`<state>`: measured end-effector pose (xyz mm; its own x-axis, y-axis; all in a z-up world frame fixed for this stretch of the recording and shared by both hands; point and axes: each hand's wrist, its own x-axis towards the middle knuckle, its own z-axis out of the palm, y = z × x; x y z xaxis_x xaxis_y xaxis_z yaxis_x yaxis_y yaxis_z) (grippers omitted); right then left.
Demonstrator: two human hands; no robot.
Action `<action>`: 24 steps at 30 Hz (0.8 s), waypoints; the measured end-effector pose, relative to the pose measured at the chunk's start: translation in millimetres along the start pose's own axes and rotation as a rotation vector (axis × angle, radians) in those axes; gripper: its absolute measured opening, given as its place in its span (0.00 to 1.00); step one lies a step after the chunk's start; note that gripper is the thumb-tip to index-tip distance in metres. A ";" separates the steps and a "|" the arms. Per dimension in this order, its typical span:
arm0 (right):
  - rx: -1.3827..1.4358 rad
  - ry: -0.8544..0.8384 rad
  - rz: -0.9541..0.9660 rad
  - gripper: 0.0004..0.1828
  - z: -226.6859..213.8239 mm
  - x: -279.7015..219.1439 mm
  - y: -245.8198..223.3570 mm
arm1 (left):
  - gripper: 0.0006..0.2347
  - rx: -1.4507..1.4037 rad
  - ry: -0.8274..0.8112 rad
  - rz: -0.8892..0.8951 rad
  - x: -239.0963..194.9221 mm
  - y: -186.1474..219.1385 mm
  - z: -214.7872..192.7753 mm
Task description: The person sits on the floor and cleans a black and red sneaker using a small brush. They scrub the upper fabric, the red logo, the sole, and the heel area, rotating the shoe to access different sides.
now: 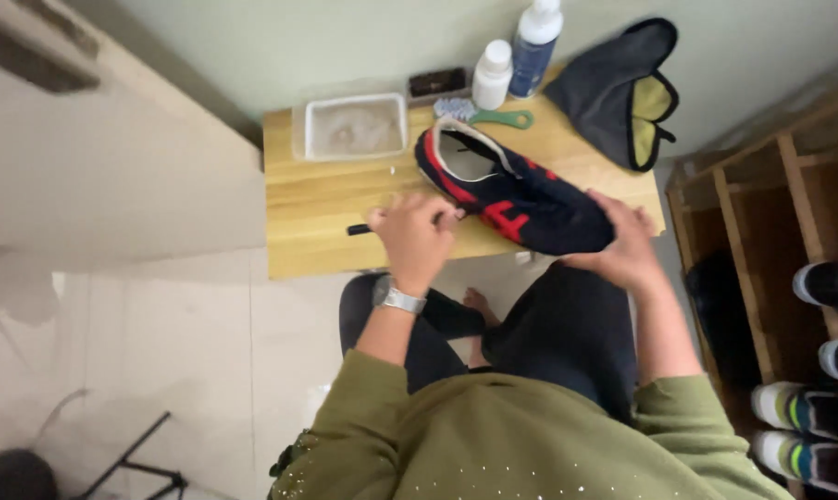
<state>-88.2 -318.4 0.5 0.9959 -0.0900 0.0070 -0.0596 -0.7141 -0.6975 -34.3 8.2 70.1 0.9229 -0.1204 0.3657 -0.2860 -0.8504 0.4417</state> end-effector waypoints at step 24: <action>0.198 0.255 -0.727 0.23 8.8 58.9 -92.0 | 0.04 -0.462 0.355 -0.284 -26.5 -56.4 -72.6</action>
<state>-23.4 -251.9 58.8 0.7331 0.1775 0.6565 0.6362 -0.5202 -0.5697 -61.3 96.6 95.0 0.8600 0.3209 0.3967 -0.1981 -0.5065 0.8392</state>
